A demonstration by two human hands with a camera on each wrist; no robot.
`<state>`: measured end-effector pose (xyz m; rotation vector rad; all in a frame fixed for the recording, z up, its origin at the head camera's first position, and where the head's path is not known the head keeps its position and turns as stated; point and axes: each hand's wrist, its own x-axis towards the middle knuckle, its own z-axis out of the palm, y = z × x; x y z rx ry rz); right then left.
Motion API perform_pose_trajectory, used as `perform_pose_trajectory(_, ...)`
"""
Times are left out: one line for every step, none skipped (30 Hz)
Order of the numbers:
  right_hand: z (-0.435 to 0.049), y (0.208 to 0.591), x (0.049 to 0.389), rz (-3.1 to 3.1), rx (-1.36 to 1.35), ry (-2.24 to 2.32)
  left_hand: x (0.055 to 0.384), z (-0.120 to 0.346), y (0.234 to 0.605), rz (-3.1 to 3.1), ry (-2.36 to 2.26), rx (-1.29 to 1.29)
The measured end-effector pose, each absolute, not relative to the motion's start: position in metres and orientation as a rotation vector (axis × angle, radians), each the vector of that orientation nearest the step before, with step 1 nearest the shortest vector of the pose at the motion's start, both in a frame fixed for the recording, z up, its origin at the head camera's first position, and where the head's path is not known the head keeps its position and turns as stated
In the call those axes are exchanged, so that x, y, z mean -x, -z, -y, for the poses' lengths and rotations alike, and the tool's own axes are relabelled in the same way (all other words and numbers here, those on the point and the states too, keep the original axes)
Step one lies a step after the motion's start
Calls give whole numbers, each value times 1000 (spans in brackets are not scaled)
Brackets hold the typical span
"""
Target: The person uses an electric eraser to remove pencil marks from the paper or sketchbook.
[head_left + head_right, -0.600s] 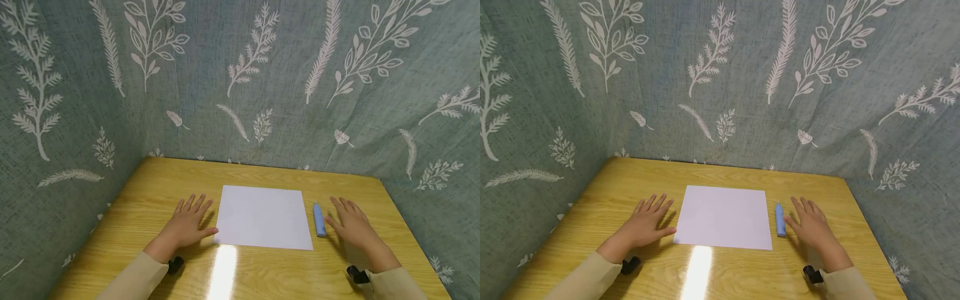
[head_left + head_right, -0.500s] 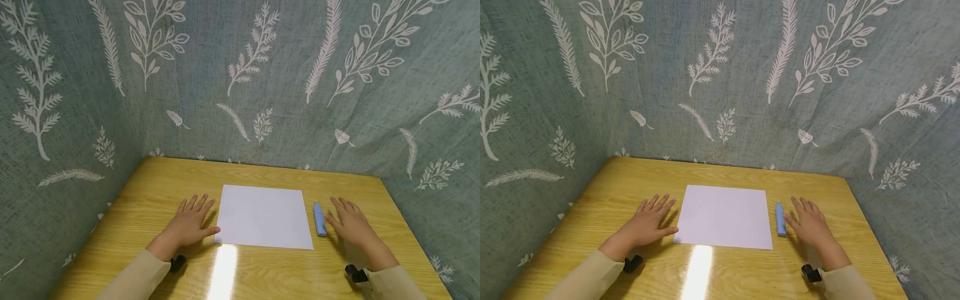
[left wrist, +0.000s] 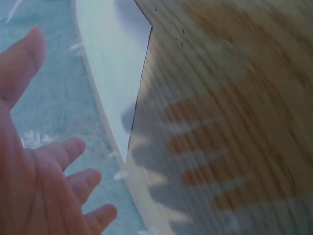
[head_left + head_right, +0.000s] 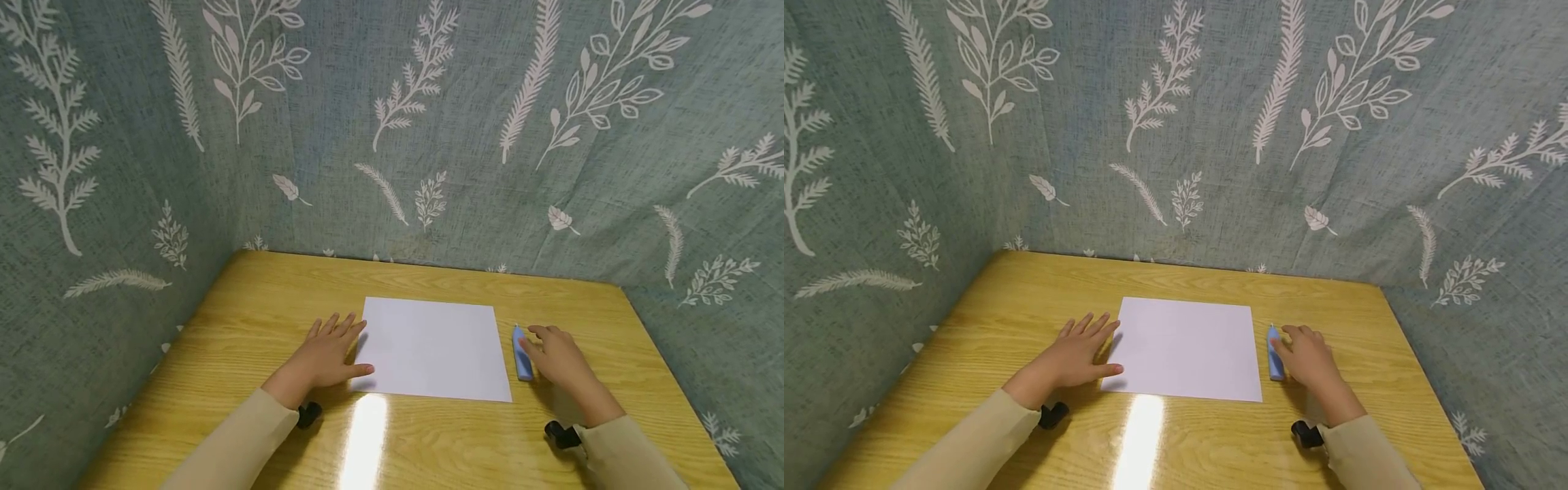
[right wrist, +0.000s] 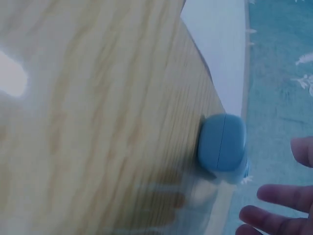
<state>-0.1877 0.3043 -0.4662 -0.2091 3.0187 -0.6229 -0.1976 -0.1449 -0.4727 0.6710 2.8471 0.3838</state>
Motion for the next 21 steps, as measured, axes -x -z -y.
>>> perform_pose_trajectory(-303,466,189,-3003,187,648,198,144,473,-2843,-385,-674)
perform_pose_trajectory(-302,466,191,-2985,162,673,199,144,473,-2836,-385,-675)
perform_pose_trajectory(-301,466,193,-2970,140,691,200,143,473,-2831,-380,-676)
perform_pose_trajectory(-300,466,195,-2958,120,702,200,143,474,-2828,-376,-676)
perform_pose_trajectory(-300,466,197,-2946,101,713,201,143,474,-2824,-375,-674)
perform_pose_trajectory(-299,466,199,-2934,81,725,202,143,474,-2820,-377,-675)
perform_pose_trajectory(-299,467,200,-2925,65,731,202,143,475,-2816,-362,-669)
perform_pose_trajectory(-299,467,202,-2916,49,738,204,142,476,-2813,-347,-665)
perform_pose_trajectory(-299,467,204,-2908,33,743,205,142,478,-2809,-337,-659)
perform_pose_trajectory(-298,468,205,-2900,15,744,206,142,480,-2807,-333,-658)
perform_pose_trajectory(-298,469,206,-2889,-3,749,207,142,481,-2803,-321,-652)
perform_pose_trajectory(-298,469,207,-2880,-21,752,208,141,483,-2801,-314,-652)
perform_pose_trajectory(-299,470,207,-2871,-38,757,210,140,484,-2797,-302,-648)
perform_pose_trajectory(-299,471,208,-2860,-56,765,211,139,485,-2793,-302,-648)
perform_pose_trajectory(-299,472,208,-2849,-73,774,211,139,485,-2787,-303,-646)
perform_pose_trajectory(-300,473,209,-2837,-88,787,212,138,486,-2783,-304,-646)
perform_pose_trajectory(-300,474,209,-2824,-103,801,212,137,486,-2777,-300,-641)
perform_pose_trajectory(-300,475,210,-2814,-116,813,212,136,486,-2772,-300,-641)
perform_pose_trajectory(-300,476,210,-2805,-126,822,212,136,486,-2765,-300,-635)
perform_pose_trajectory(-300,477,211,-2797,-133,832,212,135,486,-2760,-296,-631)
perform_pose_trajectory(-300,478,211,-2792,-139,839,212,135,486,-2755,-293,-627)
